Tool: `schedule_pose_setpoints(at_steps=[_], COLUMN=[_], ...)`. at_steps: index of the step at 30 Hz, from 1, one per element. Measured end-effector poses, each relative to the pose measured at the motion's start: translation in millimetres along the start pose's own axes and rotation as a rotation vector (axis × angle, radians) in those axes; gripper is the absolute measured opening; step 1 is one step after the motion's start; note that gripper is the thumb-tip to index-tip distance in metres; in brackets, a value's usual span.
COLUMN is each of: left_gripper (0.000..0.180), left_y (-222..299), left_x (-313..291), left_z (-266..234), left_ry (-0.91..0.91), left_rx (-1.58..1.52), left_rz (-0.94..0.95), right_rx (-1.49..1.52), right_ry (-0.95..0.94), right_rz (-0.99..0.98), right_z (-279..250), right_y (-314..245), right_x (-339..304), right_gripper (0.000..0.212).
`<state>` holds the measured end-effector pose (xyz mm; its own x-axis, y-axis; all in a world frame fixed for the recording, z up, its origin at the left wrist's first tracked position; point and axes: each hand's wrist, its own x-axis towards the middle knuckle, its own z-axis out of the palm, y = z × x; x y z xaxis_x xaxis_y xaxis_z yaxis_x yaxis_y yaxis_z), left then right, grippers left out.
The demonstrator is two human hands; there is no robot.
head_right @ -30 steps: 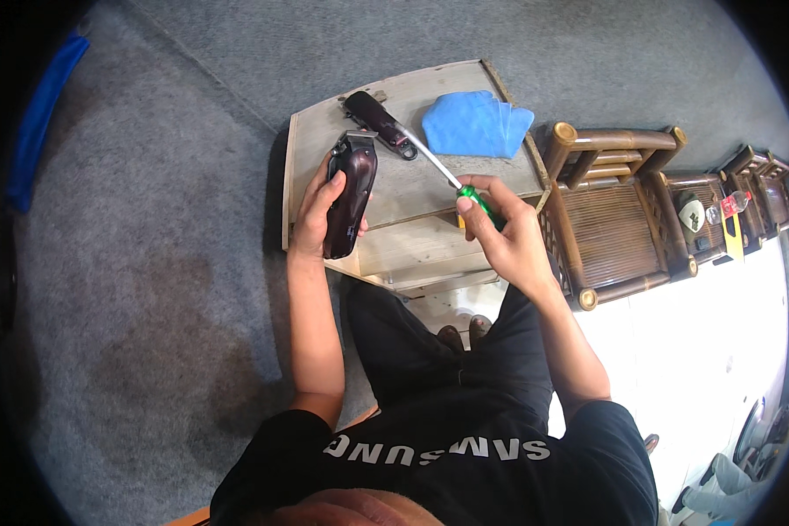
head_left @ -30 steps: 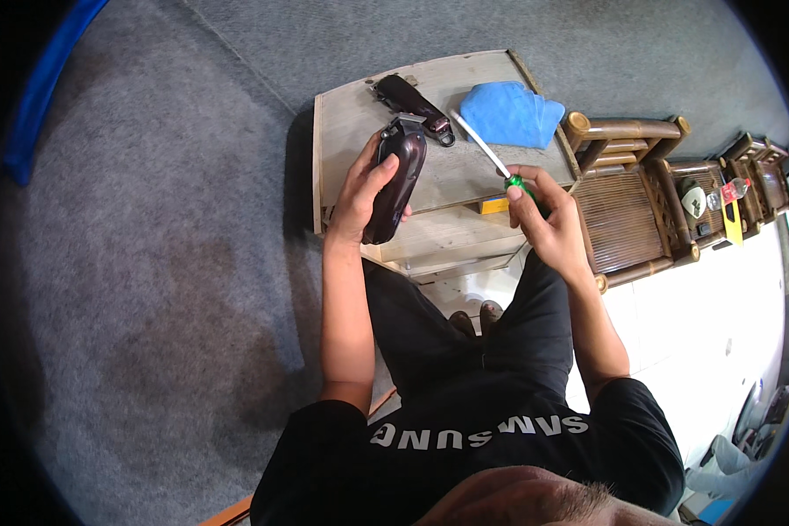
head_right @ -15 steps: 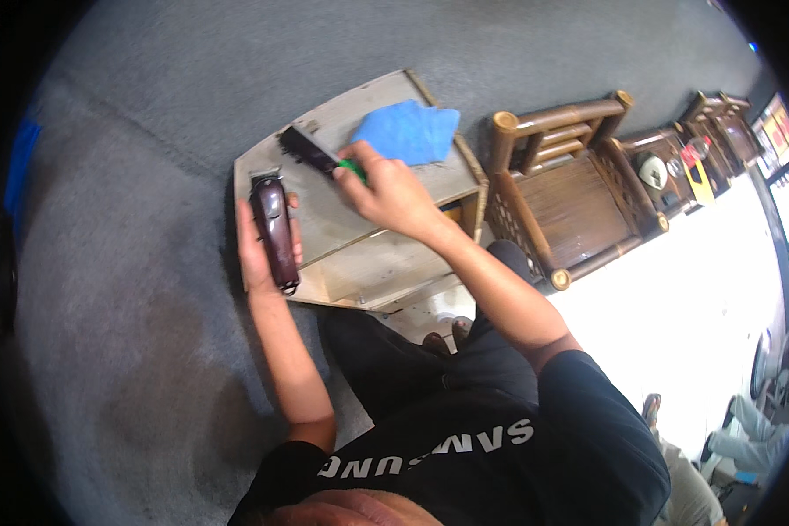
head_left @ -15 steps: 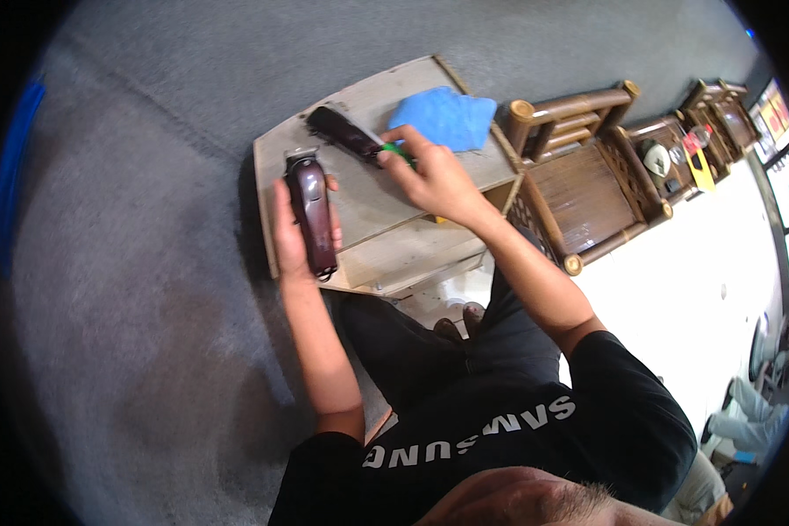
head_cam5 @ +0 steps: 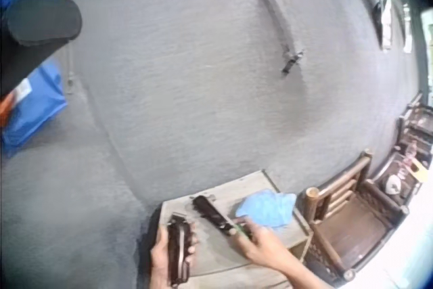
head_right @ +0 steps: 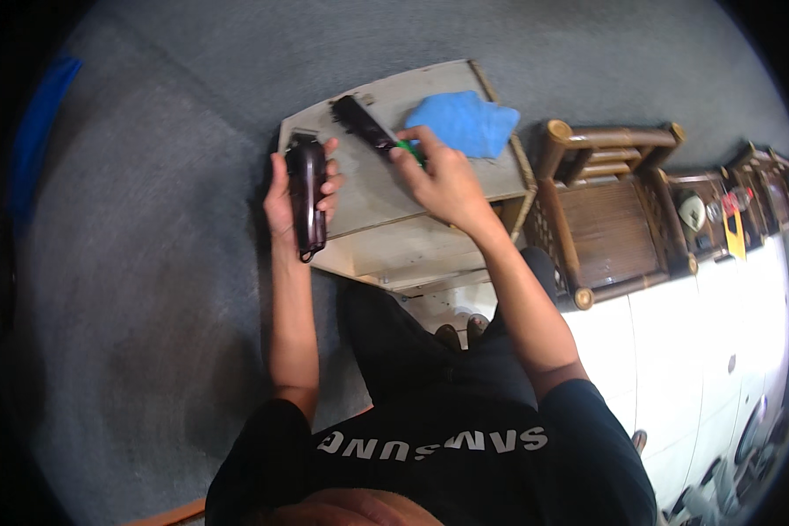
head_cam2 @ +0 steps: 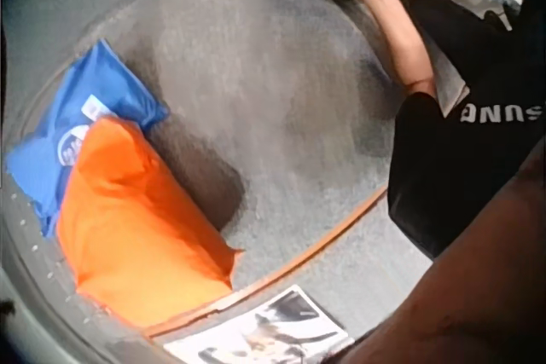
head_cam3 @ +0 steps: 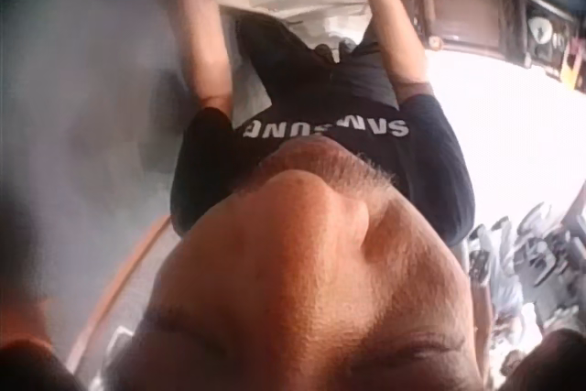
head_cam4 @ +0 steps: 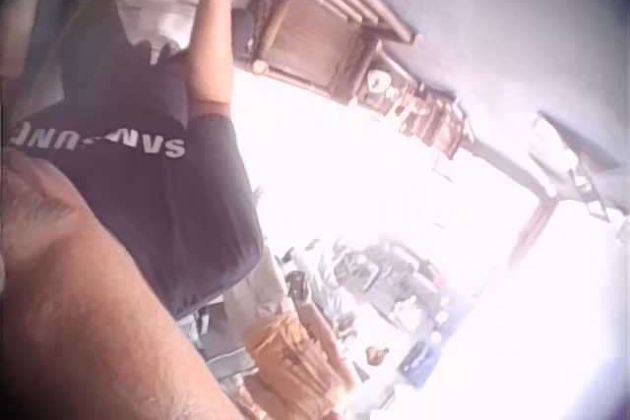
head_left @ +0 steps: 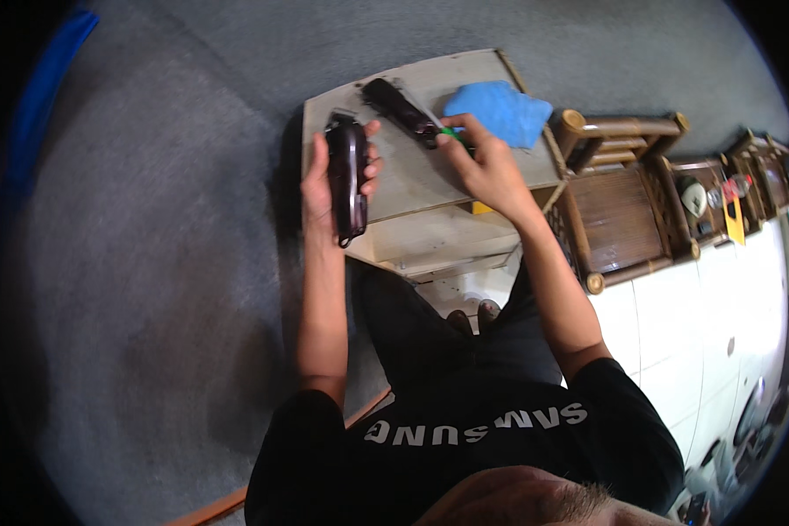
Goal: The person disassembles hair clippers by using a screwdriver to remove screws from the casing and blade assembly, then pries open the housing to reveal the internal components.
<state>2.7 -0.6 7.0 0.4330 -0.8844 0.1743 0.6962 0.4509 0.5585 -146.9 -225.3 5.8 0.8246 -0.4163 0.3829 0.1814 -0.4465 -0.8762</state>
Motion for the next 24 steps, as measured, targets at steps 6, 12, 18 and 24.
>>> schedule_pose_setpoints(at_steps=[6,12,18,24], left_gripper=[0.057,0.054,0.041,0.05], left_y=[1,-15,-33,-35], left_x=[-8,-14,-11,-12], left_z=[17,46,81,80], left_ry=[0.146,0.343,0.382,0.48], left_rx=[0.299,0.747,1.058,1.396], left_rz=[0.155,0.322,0.404,0.467], right_rx=[0.002,0.013,0.038,0.042], right_ry=[-0.047,-0.058,-0.037,-0.043], right_rz=[0.059,0.062,0.049,0.066], right_z=[-4,-4,-3,-3], right_y=[-15,-13,-3,-6], right_x=[-2,-4,-3,-3], right_gripper=[0.037,0.037,0.037,0.036])
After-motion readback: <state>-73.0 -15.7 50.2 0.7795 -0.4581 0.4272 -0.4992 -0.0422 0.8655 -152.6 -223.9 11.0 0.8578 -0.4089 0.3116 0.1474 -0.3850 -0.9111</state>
